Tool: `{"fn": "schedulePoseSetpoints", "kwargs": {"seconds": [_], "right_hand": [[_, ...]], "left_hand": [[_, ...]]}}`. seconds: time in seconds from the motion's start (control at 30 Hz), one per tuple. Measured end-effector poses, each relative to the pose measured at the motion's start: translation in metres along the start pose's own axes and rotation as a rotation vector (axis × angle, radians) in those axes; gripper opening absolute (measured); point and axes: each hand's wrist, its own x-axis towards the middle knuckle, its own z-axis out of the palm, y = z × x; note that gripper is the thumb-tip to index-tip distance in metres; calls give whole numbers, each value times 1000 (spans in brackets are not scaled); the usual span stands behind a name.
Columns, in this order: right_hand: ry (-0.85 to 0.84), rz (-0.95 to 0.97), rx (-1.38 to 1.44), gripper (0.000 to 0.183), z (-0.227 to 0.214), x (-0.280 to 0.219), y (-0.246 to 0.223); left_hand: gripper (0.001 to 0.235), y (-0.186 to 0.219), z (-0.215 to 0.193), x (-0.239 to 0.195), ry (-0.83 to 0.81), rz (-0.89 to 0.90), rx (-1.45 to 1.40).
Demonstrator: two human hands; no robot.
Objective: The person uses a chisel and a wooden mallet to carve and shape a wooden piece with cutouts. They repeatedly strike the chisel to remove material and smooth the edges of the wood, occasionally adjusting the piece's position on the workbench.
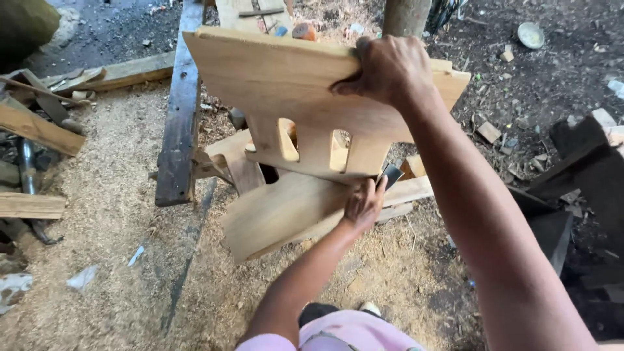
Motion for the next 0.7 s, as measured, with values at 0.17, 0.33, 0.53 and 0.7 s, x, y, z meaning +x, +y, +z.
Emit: {"fn": "schedulePoseSetpoints", "kwargs": {"seconds": [0.17, 0.33, 0.53, 0.7], "right_hand": [[27, -26, 2, 89, 4, -1, 3], [1, 25, 70, 87, 7, -4, 2], [66, -22, 31, 88, 13, 1, 10], [-122, 68, -13, 91, 23, 5, 16]], "left_hand": [[53, 3, -16, -40, -95, -80, -214], [59, 18, -27, -16, -36, -114, -545], [54, 24, -17, -58, 107, -45, -344], [48, -2, -61, -90, 113, -288, -398]]}}
